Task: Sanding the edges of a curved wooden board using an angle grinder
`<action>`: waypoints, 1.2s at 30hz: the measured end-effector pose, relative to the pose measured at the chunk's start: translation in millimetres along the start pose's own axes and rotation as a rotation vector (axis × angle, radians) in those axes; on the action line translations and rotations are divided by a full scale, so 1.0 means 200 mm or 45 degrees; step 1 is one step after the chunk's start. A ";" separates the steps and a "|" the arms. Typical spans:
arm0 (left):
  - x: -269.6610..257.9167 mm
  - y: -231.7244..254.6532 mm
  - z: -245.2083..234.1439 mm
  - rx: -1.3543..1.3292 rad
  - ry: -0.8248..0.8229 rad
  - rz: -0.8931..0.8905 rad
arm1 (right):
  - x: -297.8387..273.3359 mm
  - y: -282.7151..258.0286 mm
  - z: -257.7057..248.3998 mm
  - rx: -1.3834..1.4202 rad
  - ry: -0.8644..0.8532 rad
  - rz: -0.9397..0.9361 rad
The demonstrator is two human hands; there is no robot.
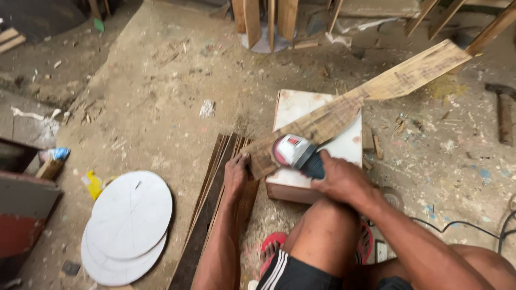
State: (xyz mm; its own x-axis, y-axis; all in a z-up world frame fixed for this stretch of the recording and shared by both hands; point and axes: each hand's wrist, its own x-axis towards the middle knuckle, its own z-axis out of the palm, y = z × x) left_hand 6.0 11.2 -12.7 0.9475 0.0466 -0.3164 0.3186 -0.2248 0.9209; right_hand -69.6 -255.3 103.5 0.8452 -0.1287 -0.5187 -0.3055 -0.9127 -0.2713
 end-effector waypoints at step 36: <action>-0.38 0.09 0.15 -0.281 -0.002 0.208 | 0.17 -0.32 -0.04 0.049 -0.019 0.006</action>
State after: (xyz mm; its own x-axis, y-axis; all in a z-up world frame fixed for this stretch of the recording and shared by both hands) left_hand -61.1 -26.1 20.9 0.9868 0.0259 -0.1597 0.1600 -0.0120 0.9870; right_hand -17.2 -203.9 108.9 0.8371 -0.1269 -0.5321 -0.3264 -0.8965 -0.2996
